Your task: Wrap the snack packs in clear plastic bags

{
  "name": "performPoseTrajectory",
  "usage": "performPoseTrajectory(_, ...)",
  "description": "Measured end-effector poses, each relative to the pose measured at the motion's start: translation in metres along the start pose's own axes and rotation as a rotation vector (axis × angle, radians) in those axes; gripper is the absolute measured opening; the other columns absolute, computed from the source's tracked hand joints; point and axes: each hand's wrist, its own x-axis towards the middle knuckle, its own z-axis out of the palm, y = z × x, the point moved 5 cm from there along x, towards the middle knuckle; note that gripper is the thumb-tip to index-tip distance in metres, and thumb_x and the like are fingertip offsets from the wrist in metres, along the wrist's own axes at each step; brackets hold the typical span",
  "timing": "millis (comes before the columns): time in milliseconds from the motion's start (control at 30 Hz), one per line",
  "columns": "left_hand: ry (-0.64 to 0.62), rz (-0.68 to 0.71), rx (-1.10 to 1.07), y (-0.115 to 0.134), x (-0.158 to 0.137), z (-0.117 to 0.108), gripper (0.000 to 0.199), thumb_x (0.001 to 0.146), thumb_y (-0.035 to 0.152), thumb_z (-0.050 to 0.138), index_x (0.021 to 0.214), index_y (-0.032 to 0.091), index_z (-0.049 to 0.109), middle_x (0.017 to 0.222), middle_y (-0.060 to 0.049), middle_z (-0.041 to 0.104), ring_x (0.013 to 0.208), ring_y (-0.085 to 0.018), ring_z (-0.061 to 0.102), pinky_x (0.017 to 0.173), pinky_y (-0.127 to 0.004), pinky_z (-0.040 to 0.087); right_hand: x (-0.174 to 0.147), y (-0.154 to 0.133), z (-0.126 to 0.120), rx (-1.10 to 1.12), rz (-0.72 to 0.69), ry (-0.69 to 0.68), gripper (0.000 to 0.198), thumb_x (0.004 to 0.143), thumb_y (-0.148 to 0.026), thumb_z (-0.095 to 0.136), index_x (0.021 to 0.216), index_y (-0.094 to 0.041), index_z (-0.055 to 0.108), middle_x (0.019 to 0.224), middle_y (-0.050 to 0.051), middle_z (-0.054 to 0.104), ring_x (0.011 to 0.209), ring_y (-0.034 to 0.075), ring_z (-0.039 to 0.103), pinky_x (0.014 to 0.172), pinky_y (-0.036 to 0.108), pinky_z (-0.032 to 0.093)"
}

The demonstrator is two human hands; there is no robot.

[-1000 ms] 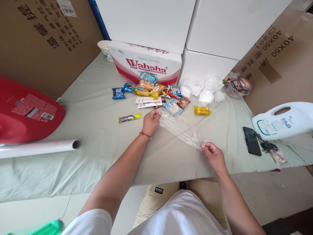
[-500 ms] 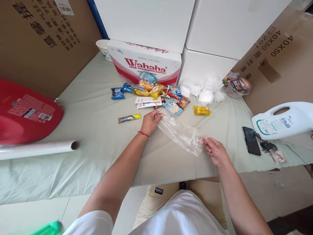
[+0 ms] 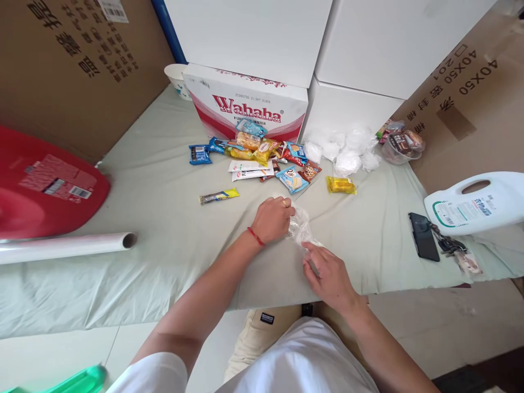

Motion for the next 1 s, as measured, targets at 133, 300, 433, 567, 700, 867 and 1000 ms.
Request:
performPoseTrajectory(133, 0.082, -0.168, -0.064, -0.024, 0.001, -0.006, 0.037, 0.091, 0.038, 0.059, 0.124, 0.024, 0.066, 0.124, -0.014, 0.063, 0.122, -0.034, 0.052, 0.099, -0.049, 0.038, -0.002, 0.012, -0.007, 0.114, 0.142, 0.069, 0.009, 0.093, -0.030, 0.059, 0.091, -0.028, 0.068, 0.124, 0.004, 0.073, 0.073, 0.018, 0.067, 0.071, 0.036, 0.054)
performPoseTrajectory(300, -0.025, -0.305, -0.011, -0.044, 0.007, 0.002, 0.069, 0.072, 0.039, 0.081, 0.136, 0.025, 0.058, 0.128, -0.016, 0.060, 0.124, -0.040, 0.049, 0.103, -0.052, 0.039, -0.004, 0.050, -0.024, 0.448, 0.437, 0.291, 0.020, 0.087, -0.044, 0.069, 0.090, -0.024, 0.067, 0.129, 0.007, 0.070, 0.061, 0.012, 0.055, 0.056, 0.029, 0.047)
performPoseTrajectory(433, 0.208, -0.382, 0.161, -0.032, 0.014, -0.010, 0.061, 0.077, 0.026, 0.075, 0.135, 0.020, 0.057, 0.126, -0.019, 0.057, 0.118, -0.040, 0.049, 0.096, -0.052, 0.042, -0.001, 0.062, -0.033, 0.472, 0.438, 0.465, 0.026, 0.083, -0.047, 0.072, 0.086, -0.022, 0.066, 0.120, 0.008, 0.070, 0.073, 0.014, 0.060, 0.060, 0.027, 0.050)
performPoseTrajectory(567, 0.272, -0.267, -0.003, 0.001, 0.011, -0.016, 0.023, 0.085, 0.017, 0.059, 0.107, 0.018, 0.064, 0.109, -0.014, 0.062, 0.106, -0.030, 0.056, 0.095, -0.045, 0.045, 0.003, 0.042, -0.025, 0.235, 0.266, 0.370, 0.019, 0.094, -0.038, 0.062, 0.084, -0.022, 0.063, 0.109, 0.007, 0.074, 0.078, 0.015, 0.066, 0.067, 0.028, 0.052)
performPoseTrajectory(700, 0.055, -0.373, -0.663, 0.025, -0.009, 0.000, 0.015, 0.089, 0.034, 0.059, 0.084, 0.021, 0.055, 0.080, -0.002, 0.060, 0.076, -0.018, 0.058, 0.072, -0.031, 0.050, 0.003, 0.015, -0.009, -0.040, 0.027, 0.281, 0.014, 0.099, -0.025, 0.052, 0.089, -0.023, 0.062, 0.125, 0.009, 0.072, 0.096, 0.020, 0.073, 0.069, 0.030, 0.055)
performPoseTrajectory(867, -0.120, -0.672, -1.091, 0.050, -0.031, 0.032, 0.039, 0.087, 0.060, 0.057, 0.089, 0.020, 0.054, 0.085, -0.002, 0.062, 0.082, -0.019, 0.062, 0.066, -0.029, 0.052, 0.006, 0.005, 0.011, -0.282, -0.106, 0.221, 0.020, 0.098, -0.015, 0.047, 0.095, -0.022, 0.065, 0.132, 0.011, 0.069, 0.111, 0.024, 0.071, 0.079, 0.035, 0.059)
performPoseTrajectory(1000, 0.037, -0.735, -0.952, 0.045, -0.032, 0.047, 0.019, 0.082, 0.037, 0.061, 0.076, 0.019, 0.056, 0.073, 0.000, 0.061, 0.071, -0.015, 0.057, 0.065, -0.027, 0.047, 0.005, 0.004, 0.014, -0.163, -0.123, 0.117, 0.024, 0.097, -0.019, 0.051, 0.113, -0.021, 0.069, 0.136, 0.012, 0.067, 0.117, 0.026, 0.068, 0.094, 0.042, 0.058)
